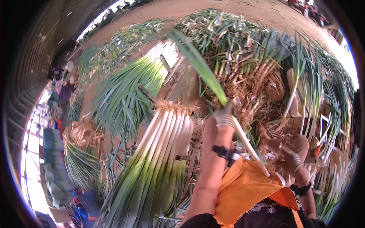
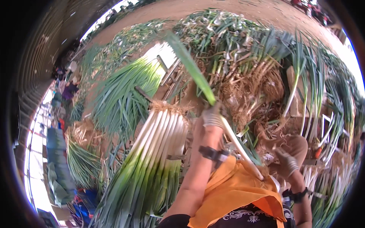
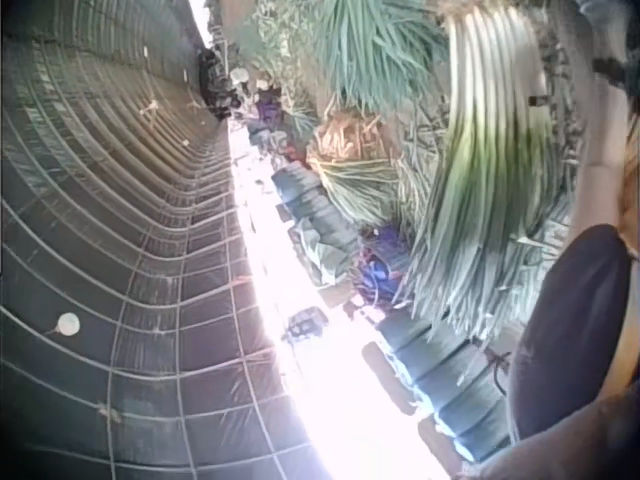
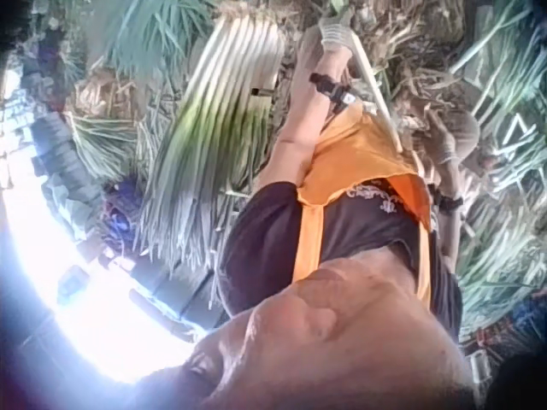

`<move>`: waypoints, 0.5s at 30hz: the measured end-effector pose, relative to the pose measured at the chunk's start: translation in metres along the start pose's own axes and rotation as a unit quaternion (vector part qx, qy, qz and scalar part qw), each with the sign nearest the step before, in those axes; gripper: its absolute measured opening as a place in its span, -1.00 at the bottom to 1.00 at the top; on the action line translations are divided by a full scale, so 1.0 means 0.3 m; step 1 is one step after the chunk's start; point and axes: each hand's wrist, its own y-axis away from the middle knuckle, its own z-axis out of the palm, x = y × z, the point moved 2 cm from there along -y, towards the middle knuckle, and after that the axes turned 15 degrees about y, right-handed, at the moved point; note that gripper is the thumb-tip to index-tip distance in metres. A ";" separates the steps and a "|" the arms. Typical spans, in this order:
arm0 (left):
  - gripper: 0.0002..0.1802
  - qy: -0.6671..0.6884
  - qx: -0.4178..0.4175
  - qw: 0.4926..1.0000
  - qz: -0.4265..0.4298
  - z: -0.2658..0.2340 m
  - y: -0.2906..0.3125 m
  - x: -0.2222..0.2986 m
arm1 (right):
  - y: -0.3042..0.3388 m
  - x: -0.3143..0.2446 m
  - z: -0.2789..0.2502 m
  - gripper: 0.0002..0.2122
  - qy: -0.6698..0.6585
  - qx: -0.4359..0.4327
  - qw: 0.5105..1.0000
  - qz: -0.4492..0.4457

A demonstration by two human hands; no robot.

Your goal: Trimming roots and peeling the outer layers of harvested leeks for processing.

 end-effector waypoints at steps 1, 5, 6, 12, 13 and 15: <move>-0.84 0.010 -0.020 1.000 0.003 0.017 0.024 -0.004 | -0.051 -0.058 0.062 -0.41 -0.137 -0.051 0.989 0.002; -0.93 0.026 -0.043 0.998 -0.031 0.057 0.067 0.044 | -0.234 -0.286 0.188 -0.55 -0.353 -0.212 0.911 0.014; -0.90 -0.001 -0.059 0.998 -0.006 0.041 0.047 0.037 | -0.272 -0.309 0.209 -0.57 -0.364 -0.236 0.898 0.070; -0.88 0.036 -0.054 0.998 -0.021 -0.028 -0.029 0.035 | -0.435 -0.298 0.271 -0.62 -0.481 -0.259 0.831 0.108; -0.89 0.029 -0.045 0.998 -0.017 -0.036 -0.051 0.042 | -0.459 -0.307 0.283 -0.63 -0.484 -0.260 0.827 0.118; -0.90 0.039 -0.027 0.998 -0.050 -0.063 -0.075 0.045 | -0.487 -0.337 0.297 -0.62 -0.463 -0.274 0.833 0.126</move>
